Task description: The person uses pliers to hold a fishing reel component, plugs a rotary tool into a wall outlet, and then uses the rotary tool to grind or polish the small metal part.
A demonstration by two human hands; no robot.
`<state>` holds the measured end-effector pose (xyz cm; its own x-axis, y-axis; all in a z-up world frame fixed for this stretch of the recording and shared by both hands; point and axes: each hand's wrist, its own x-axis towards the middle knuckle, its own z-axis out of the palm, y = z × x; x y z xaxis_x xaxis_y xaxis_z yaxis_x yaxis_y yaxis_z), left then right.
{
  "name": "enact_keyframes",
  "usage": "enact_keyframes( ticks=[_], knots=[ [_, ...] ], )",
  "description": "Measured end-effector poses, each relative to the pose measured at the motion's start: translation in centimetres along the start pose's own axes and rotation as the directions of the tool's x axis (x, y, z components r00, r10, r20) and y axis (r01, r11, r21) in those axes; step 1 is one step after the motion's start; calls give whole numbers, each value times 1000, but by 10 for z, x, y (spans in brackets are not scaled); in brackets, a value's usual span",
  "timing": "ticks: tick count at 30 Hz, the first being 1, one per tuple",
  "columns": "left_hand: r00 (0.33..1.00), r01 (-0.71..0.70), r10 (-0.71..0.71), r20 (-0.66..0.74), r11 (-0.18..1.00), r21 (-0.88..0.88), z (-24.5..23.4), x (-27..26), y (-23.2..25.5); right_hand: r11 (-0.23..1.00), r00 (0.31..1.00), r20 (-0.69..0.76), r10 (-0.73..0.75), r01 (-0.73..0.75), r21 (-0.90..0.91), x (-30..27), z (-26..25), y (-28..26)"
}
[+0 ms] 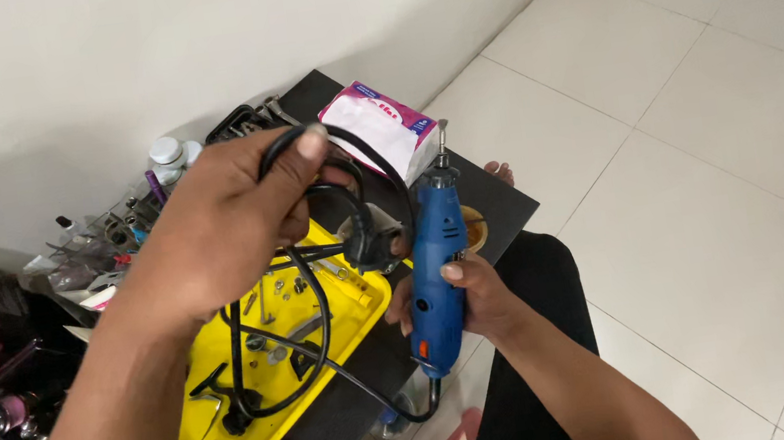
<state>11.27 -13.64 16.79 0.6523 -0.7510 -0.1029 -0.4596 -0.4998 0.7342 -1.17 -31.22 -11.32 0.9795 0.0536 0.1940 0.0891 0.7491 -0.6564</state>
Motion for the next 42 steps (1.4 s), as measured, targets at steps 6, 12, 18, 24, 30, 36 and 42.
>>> enact_keyframes(
  ticks=[6, 12, 18, 24, 30, 36, 42],
  knots=[
    [997, 34, -63, -47, 886, -462, -16, 11, 5, 981, 979, 126, -161, 144, 129, 10, 24, -19],
    [981, 73, -141, -133, 904, -421, -27, 1, 11, 998, 995, 94, -15, 9, 59, 7, 19, -16],
    [969, -62, -120, -215, 727, -684, -18, -14, 29, 978, 985, -139, -105, 128, 168, 36, 39, -11],
    [937, -162, -97, -336, 733, -661, -65, -48, 8, 984, 998, 29, -61, 55, 171, 37, 32, 0],
    [818, 9, -275, -505, 885, -466, -121, -114, -34, 992, 984, 176, 2, -24, 123, 44, 34, -2],
    [738, 138, -297, -606, 945, -295, -163, -190, -106, 991, 961, 275, 14, -49, 121, 60, 55, -8],
    [952, -255, 64, -298, 704, -663, -315, -302, -359, 997, 968, 251, -15, -6, 82, 75, 98, -27]
  ],
)
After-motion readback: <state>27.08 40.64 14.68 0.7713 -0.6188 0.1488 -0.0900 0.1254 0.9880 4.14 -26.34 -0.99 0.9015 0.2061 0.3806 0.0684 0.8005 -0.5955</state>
